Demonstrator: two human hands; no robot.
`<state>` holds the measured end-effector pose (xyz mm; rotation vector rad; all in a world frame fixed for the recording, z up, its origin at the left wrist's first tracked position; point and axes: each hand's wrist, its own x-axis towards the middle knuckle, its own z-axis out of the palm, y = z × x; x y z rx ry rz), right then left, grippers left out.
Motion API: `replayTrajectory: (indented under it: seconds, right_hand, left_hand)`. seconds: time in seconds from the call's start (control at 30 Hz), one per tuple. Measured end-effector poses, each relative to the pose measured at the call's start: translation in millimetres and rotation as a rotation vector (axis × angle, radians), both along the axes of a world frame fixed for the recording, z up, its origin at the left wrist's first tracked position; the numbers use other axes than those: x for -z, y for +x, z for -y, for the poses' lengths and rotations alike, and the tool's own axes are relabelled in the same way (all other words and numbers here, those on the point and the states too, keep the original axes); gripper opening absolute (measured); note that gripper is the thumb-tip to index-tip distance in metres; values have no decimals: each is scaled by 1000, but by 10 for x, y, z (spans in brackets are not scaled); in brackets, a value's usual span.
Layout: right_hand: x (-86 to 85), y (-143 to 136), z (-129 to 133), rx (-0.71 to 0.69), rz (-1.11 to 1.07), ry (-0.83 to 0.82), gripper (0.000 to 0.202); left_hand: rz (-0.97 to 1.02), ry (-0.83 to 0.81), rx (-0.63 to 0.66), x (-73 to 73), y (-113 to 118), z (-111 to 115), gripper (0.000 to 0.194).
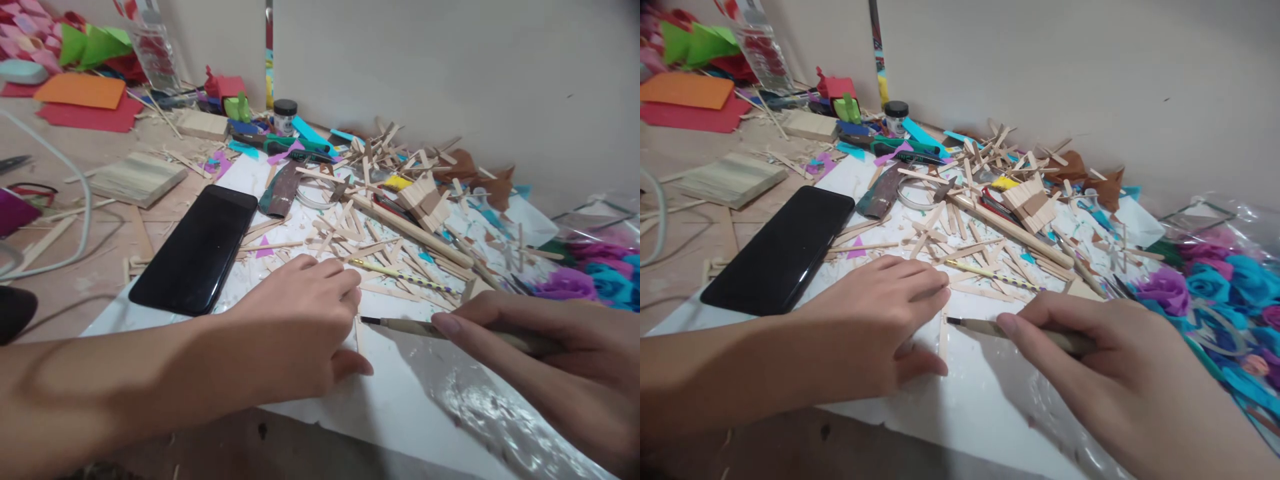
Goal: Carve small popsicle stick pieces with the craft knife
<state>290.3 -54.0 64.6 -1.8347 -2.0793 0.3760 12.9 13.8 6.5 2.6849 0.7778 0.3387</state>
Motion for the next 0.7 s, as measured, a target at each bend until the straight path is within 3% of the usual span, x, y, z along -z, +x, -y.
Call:
replayTrajectory:
  seconds: [0.23,0.43,0.53,0.7]
  right_hand:
    - [64,-131,-113,205,-26,0,72]
    - [119,-103,-102,234,-64,37,75]
    - [78,-60,-63,173,-32,20,71]
    - [-15,-62,-85,-79,-5,46,46]
  left_hand:
    - [-32,-13,3,-40,16,-10,52]
    - [-12,-2,-7,-23,3,3,52]
    - [-20,-4,0,-28,9,3,50]
    - [-12,6,2,2,8,1,53]
